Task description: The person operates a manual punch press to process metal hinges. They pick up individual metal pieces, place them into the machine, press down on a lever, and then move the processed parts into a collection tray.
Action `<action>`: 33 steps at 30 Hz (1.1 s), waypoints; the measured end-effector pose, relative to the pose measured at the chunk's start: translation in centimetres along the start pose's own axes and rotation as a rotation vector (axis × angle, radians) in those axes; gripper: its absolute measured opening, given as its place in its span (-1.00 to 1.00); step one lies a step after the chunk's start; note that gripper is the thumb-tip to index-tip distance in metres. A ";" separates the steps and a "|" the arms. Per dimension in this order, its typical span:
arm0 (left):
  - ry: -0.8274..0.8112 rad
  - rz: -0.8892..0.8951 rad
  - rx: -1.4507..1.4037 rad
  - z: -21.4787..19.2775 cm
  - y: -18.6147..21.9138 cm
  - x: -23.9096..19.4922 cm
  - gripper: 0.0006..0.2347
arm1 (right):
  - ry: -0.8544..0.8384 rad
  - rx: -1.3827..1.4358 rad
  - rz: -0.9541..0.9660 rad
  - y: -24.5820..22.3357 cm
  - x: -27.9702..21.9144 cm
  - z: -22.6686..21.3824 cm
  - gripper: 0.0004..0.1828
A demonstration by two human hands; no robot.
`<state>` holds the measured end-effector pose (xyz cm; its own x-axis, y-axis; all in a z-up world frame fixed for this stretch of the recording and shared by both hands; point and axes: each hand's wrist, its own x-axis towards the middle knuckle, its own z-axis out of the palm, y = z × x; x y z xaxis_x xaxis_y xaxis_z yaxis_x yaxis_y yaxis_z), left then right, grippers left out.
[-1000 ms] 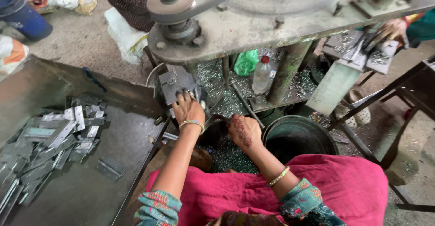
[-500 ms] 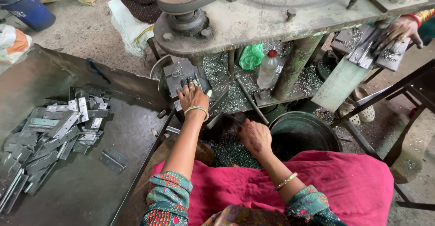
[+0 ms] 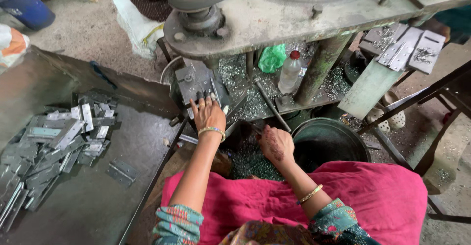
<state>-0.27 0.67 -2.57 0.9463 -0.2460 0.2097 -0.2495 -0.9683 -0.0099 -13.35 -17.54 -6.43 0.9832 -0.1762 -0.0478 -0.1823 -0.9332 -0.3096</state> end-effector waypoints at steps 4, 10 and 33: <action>0.006 0.018 0.005 0.5 -0.5 -0.4 -0.71 | -0.101 0.058 0.095 0.9 -2.1 1.5 -0.69; 0.083 0.032 -0.043 -0.2 -1.2 -0.5 -0.71 | -0.043 0.002 -0.014 0.6 -0.1 0.7 -0.67; -0.030 -0.025 0.164 0.2 1.1 2.7 -0.67 | 0.058 0.032 -0.086 1.7 -1.4 1.6 -0.64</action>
<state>2.06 -1.05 -2.25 0.9581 -0.2208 0.1825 -0.1916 -0.9675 -0.1649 -14.99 -18.37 -8.37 0.9928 -0.1147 0.0354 -0.0959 -0.9352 -0.3408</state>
